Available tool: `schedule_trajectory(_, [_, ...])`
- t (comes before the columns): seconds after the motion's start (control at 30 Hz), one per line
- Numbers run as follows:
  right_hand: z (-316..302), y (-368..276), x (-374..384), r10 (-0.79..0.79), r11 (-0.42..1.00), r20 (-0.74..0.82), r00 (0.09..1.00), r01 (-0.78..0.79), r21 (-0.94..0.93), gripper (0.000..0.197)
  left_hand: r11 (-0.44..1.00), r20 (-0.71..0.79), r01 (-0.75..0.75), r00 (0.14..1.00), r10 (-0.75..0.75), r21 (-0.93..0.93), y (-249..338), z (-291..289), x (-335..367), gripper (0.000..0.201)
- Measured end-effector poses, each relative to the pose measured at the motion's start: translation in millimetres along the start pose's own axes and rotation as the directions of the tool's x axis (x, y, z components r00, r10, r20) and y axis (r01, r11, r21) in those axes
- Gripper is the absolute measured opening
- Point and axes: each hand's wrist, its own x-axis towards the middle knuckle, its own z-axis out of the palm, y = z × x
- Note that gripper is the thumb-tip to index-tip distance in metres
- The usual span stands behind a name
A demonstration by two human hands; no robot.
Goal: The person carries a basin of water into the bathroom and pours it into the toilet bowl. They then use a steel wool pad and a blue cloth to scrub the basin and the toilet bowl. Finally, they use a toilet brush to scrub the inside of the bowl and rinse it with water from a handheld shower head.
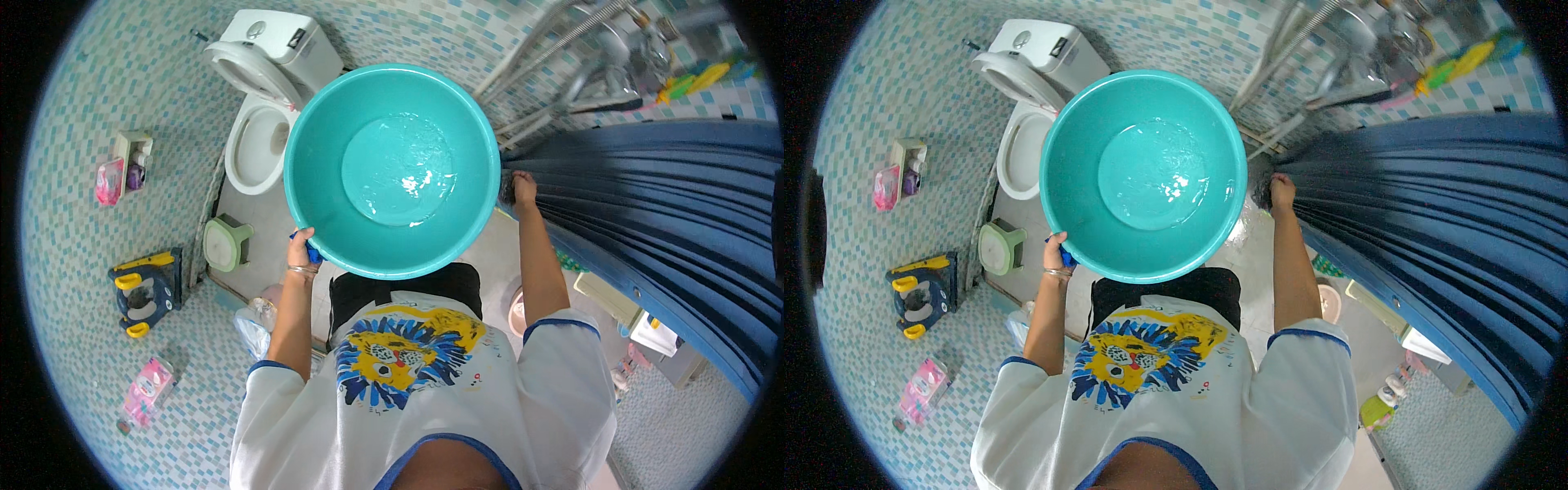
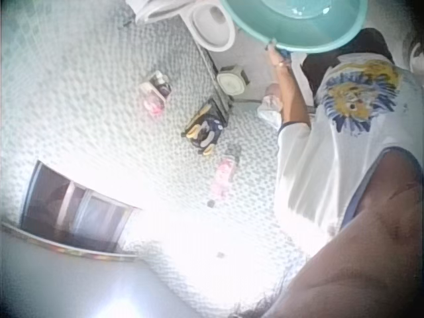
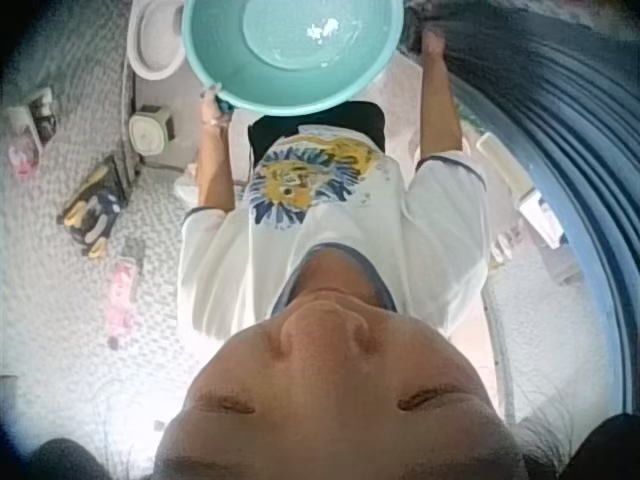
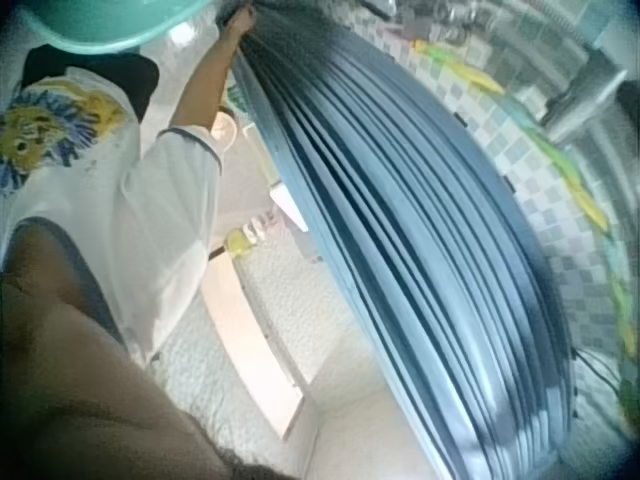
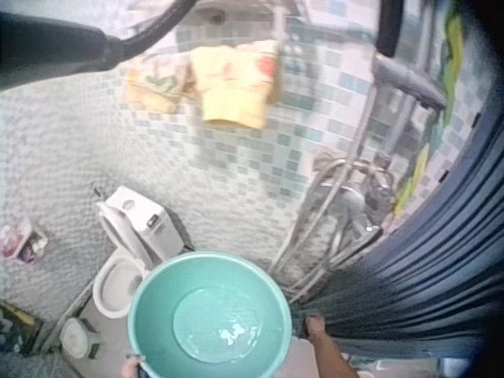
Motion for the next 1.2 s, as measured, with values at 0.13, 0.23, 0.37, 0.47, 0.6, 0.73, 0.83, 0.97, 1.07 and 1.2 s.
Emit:
schedule_trajectory(0.13, [35,12,-30,0.041,0.999,0.024,0.999,-0.040,-0.022,0.016,0.996,-0.027,0.017,0.999,-0.019,-0.092,8,-56,12,0.046])
schedule_trajectory(0.23, [66,-1,-56,0.064,0.997,-0.047,0.997,-0.066,-0.041,0.016,0.983,-0.058,-0.039,0.998,0.029,-0.179,31,-79,17,0.044])
schedule_trajectory(0.37, [109,-7,-74,-0.018,0.997,-0.039,0.999,0.015,-0.074,0.017,0.968,-0.231,-0.133,0.969,0.082,-0.213,66,-150,25,0.041])
schedule_trajectory(0.47, [118,14,-61,-0.071,0.996,-0.087,0.994,0.065,-0.066,0.020,0.979,-0.322,-0.143,0.942,0.090,-0.142,105,-200,45,0.034])
schedule_trajectory(0.6, [166,-11,-101,0.006,0.996,-0.076,0.997,-0.012,-0.088,0.032,0.984,-0.484,-0.177,0.861,0.157,0.004,162,-268,58,0.023])
schedule_trajectory(0.73, [193,-17,-129,0.028,0.999,-0.133,0.991,-0.023,0.043,0.020,0.991,-0.695,-0.057,0.707,0.128,0.125,235,-300,106,0.020])
schedule_trajectory(0.83, [194,-6,-132,0.055,0.997,-0.152,0.987,-0.045,0.071,0.020,0.911,-0.666,-0.068,0.661,0.346,0.406,264,-299,149,0.024])
schedule_trajectory(0.97, [202,-15,-154,0.096,0.995,-0.186,0.978,-0.093,0.023,0.021,0.240,-0.417,0.344,0.684,0.599,0.908,299,-306,206,0.031])
schedule_trajectory(1.07, [203,-6,-162,0.101,0.993,-0.200,0.975,-0.087,0.079,0.022,-0.009,-0.244,0.323,0.733,0.635,0.946,316,-268,212,0.032])
schedule_trajectory(1.2, [208,6,-165,0.093,0.992,-0.207,0.974,-0.074,0.100,0.022,-0.215,-0.112,0.317,0.761,0.640,0.924,327,-232,210,0.026])
